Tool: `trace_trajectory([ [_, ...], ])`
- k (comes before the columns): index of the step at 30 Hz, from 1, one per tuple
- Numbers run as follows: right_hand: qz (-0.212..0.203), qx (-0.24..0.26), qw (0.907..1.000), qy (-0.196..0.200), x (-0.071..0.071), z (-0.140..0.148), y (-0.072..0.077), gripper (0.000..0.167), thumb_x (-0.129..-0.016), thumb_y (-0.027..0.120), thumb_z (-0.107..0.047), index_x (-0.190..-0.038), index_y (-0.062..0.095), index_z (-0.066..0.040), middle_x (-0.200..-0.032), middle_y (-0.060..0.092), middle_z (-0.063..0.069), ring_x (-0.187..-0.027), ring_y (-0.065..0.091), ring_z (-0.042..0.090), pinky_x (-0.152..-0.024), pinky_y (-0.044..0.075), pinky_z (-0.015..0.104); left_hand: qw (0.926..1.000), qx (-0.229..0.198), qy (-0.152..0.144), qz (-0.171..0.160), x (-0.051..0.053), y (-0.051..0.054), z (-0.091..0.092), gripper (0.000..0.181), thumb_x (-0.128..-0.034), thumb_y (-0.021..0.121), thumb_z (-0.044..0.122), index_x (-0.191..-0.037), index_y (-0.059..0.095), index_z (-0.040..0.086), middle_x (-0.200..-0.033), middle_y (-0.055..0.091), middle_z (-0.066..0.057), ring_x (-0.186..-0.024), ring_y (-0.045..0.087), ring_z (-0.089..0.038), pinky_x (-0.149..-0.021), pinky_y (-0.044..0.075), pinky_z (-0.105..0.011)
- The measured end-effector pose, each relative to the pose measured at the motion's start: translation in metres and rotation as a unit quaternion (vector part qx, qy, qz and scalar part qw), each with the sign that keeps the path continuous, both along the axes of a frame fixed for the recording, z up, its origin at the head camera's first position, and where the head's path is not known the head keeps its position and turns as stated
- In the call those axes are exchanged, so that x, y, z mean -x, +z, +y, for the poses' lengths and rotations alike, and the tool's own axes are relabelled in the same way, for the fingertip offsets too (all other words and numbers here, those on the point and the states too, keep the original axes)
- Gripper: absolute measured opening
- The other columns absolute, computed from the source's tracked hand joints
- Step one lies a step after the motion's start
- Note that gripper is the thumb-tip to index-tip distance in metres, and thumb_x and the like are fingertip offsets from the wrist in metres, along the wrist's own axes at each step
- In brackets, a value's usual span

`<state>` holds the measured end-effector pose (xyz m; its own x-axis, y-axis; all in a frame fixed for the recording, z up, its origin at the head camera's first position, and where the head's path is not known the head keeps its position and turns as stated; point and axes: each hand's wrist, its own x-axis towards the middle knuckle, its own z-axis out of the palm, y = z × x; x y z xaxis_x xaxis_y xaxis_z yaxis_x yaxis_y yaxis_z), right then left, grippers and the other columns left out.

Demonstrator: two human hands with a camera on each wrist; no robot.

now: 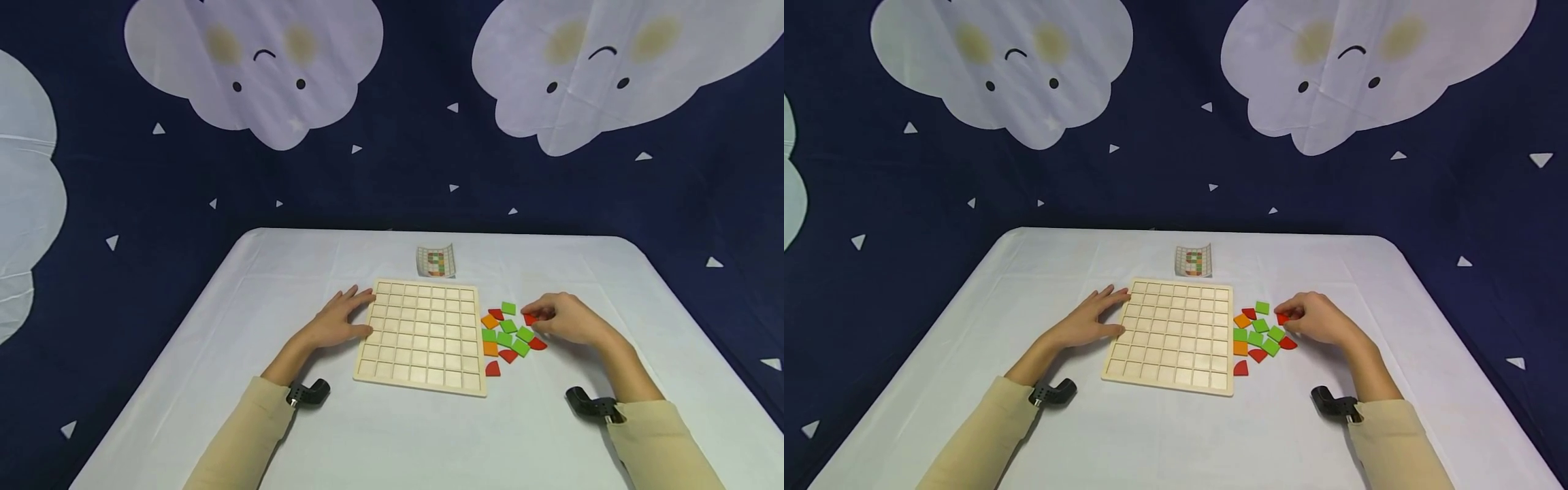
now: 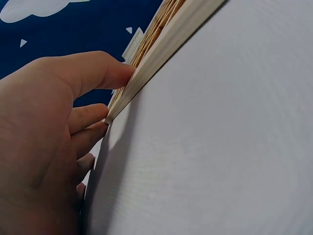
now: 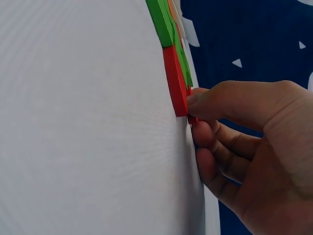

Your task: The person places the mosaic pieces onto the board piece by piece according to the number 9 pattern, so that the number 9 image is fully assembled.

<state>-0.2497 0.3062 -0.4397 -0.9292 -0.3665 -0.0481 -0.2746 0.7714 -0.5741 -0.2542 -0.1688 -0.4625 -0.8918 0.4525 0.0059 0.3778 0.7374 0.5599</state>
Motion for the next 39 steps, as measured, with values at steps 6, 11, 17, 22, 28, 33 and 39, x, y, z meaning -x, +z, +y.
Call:
trace_trajectory([
  [6,0.003,0.0,1.0,-0.001,0.001,0.0,-0.002,0.031,-0.079,0.07,-0.006,-0.11,0.072,-0.008,-0.092,0.064,0.002,-0.076,0.051,0.02,-0.062,0.047,0.031,0.9999,0.006,0.004,0.009,-0.001,-0.001,0.0,0.071,-0.0817,0.069,0.038,-0.145,0.044,0.018,-0.155,0.03,0.002,-0.145,0.009,-0.021,-0.116,0.002,-0.046],
  [11,0.006,-0.004,0.9999,0.008,0.002,-0.003,-0.001,0.031,-0.079,0.071,-0.008,-0.109,0.073,-0.009,-0.095,0.065,0.001,-0.078,0.051,0.019,-0.064,0.046,0.031,0.9998,0.013,0.004,0.012,-0.001,0.0,0.0,0.071,-0.0819,0.068,0.039,-0.145,0.044,0.019,-0.154,0.03,0.003,-0.145,0.009,-0.019,-0.117,0.002,-0.043],
  [17,0.018,-0.007,0.9997,0.015,0.005,-0.011,0.001,0.031,-0.078,0.072,-0.007,-0.109,0.072,-0.007,-0.088,0.062,0.0,-0.076,0.05,0.019,-0.062,0.045,0.031,0.9999,0.009,0.0,0.013,-0.002,0.002,0.0,0.071,-0.0817,0.069,0.038,-0.145,0.044,0.017,-0.154,0.031,0.002,-0.145,0.01,-0.02,-0.117,0.002,-0.043],
  [22,0.022,-0.006,0.9997,0.012,0.006,-0.017,0.001,0.031,-0.079,0.072,-0.008,-0.11,0.072,-0.005,-0.092,0.063,0.002,-0.078,0.051,0.02,-0.065,0.046,0.033,0.9998,0.006,-0.008,0.017,-0.001,0.002,0.0,0.071,-0.0818,0.069,0.039,-0.145,0.045,0.016,-0.154,0.032,0.0,-0.145,0.011,-0.022,-0.117,0.002,-0.043],
  [28,0.019,-0.014,0.9997,0.007,0.009,-0.025,0.004,0.03,-0.08,0.071,-0.01,-0.11,0.072,-0.007,-0.093,0.063,0.002,-0.08,0.052,0.022,-0.069,0.048,0.034,0.9996,0.014,-0.002,0.023,-0.001,0.001,0.0,0.07,-0.0824,0.068,0.038,-0.145,0.044,0.016,-0.154,0.032,0.0,-0.145,0.011,-0.022,-0.117,0.003,-0.043],
  [33,0.033,-0.011,0.9992,0.018,0.014,-0.034,0.005,0.029,-0.079,0.071,-0.009,-0.108,0.073,-0.008,-0.09,0.062,0.0,-0.079,0.051,0.02,-0.068,0.047,0.034,0.9995,0.019,0.003,0.026,-0.003,0.001,-0.001,0.069,-0.083,0.068,0.039,-0.145,0.044,0.017,-0.154,0.032,0.002,-0.145,0.011,-0.021,-0.117,0.004,-0.043],
  [39,0.021,-0.006,0.9996,0.02,0.018,-0.042,0.006,0.029,-0.081,0.07,-0.01,-0.11,0.072,-0.008,-0.089,0.062,0.0,-0.078,0.051,0.02,-0.065,0.046,0.033,0.9997,0.017,0.001,0.02,-0.003,0.002,0.001,0.07,-0.0826,0.067,0.038,-0.145,0.044,0.018,-0.154,0.031,0.002,-0.145,0.011,-0.02,-0.117,0.003,-0.043],
])
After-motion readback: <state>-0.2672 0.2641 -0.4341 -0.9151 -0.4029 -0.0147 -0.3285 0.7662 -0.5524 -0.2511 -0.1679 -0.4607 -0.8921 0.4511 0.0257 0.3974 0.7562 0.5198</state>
